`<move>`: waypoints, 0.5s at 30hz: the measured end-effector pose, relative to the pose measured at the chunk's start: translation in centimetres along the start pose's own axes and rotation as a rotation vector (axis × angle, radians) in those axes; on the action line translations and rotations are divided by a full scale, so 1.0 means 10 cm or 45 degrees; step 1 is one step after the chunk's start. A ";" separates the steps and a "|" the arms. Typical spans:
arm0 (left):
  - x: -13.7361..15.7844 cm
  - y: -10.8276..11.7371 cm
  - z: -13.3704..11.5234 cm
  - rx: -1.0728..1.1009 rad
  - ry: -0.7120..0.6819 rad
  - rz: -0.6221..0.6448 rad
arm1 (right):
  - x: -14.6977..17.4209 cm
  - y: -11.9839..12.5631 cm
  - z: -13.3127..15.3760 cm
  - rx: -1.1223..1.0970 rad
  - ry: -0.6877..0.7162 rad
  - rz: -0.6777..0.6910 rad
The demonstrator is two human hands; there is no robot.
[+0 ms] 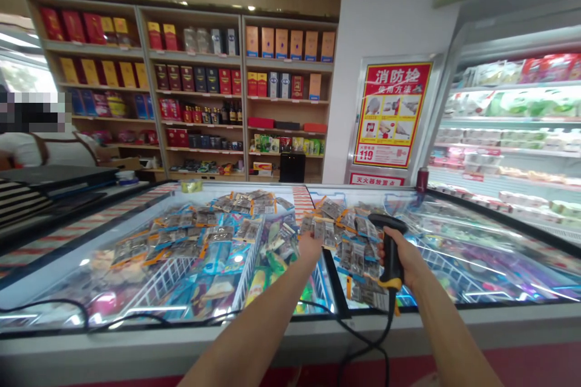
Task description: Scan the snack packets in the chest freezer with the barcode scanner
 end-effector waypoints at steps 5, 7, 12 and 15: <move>0.16 0.11 -0.15 -0.267 -0.130 -0.007 | 0.00 -0.05 -0.02 0.017 -0.004 0.025; 0.18 0.24 -0.16 -0.347 -0.146 -0.005 | -0.02 -0.16 -0.04 0.010 0.007 0.082; 0.03 1.07 0.09 -0.517 -0.109 -0.304 | -0.02 -0.61 -0.15 0.042 -0.027 0.225; -0.06 1.63 0.40 -0.633 -0.003 -0.501 | -0.01 -0.93 -0.26 0.070 -0.068 0.306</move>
Point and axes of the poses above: each hand's wrist, its own x-axis away from the middle knuckle, its own y-axis out of the back of the hand, z = x × y, the point moved 9 cm from there along -x, towards the middle knuckle, and after that the axes turned 6 degrees about z, right-handed, at the moved point
